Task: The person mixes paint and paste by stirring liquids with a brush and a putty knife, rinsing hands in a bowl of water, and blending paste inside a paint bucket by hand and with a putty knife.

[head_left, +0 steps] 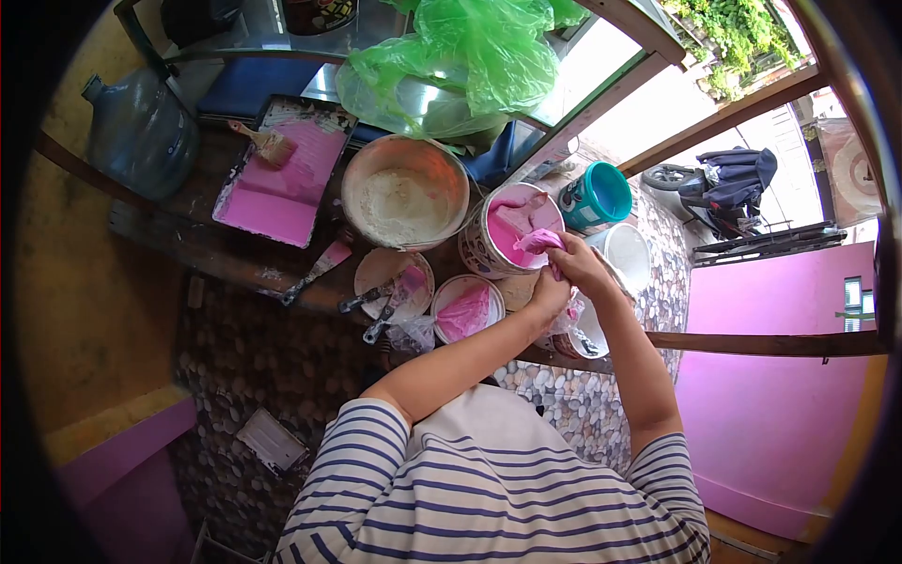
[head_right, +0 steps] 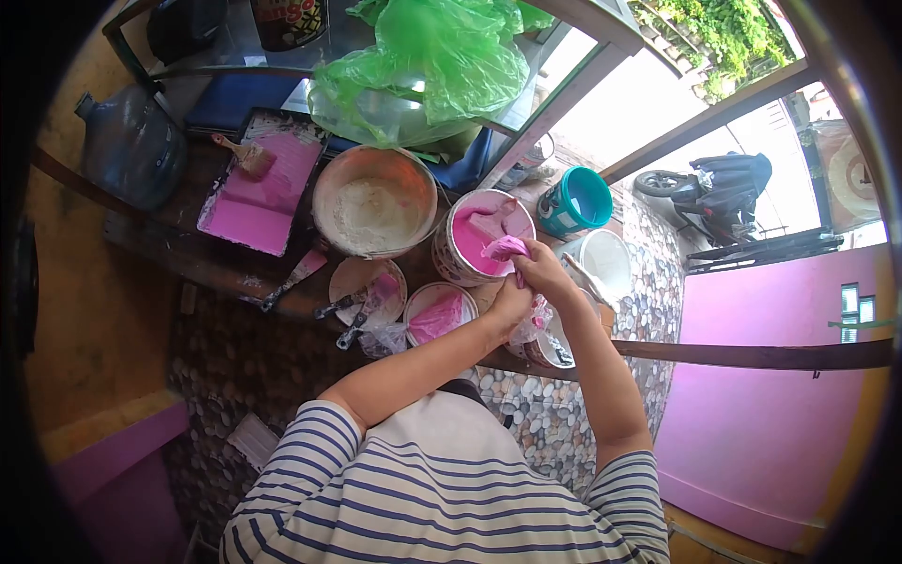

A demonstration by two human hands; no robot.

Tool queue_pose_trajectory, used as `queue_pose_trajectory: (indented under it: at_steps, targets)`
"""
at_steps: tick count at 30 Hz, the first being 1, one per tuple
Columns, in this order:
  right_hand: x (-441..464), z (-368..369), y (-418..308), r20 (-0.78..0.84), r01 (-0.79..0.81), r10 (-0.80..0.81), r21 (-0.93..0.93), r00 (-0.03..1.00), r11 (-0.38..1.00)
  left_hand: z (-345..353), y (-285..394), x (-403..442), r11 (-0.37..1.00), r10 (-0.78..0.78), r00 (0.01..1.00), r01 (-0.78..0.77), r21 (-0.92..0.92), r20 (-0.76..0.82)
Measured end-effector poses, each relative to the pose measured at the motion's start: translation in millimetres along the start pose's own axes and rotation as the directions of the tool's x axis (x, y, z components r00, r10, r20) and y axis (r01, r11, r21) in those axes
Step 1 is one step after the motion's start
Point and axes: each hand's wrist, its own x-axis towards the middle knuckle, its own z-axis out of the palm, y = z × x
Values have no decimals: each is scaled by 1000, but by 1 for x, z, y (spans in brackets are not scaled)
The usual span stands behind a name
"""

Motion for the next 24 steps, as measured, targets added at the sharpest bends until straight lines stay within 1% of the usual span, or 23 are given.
queue_pose_trajectory:
  at_steps: [2,10,12,14,16,18,21,24]
  targets:
    - [0,1,3,-2,-28,28,47,1000,999,1,-1,-1,1000,3,1000,-3,-7,-2]
    - [-11,8,-18,-112,-42,45,28,993,999,-4,7,-6,998,-2,1000,2,-62,0]
    - [-10,9,-17,-125,-45,46,11,991,999,-4,9,-7,999,-54,998,54,-1,26]
    - [-8,12,-14,-157,0,14,91,988,996,-5,7,-5,999,-40,999,41,-10,24]
    - [-8,12,-15,-162,-17,27,65,986,998,-6,5,-4,999,-28,999,28,-19,21]
    - [-7,11,-17,-168,-33,39,38,985,999,-6,5,-4,996,-33,999,36,-79,30]
    - [-7,10,-19,-145,-64,69,40,987,997,-9,9,-8,999,-41,998,43,-32,49]
    - [-6,8,-17,-137,-44,53,68,989,997,-7,15,-13,998,-40,998,42,-57,44]
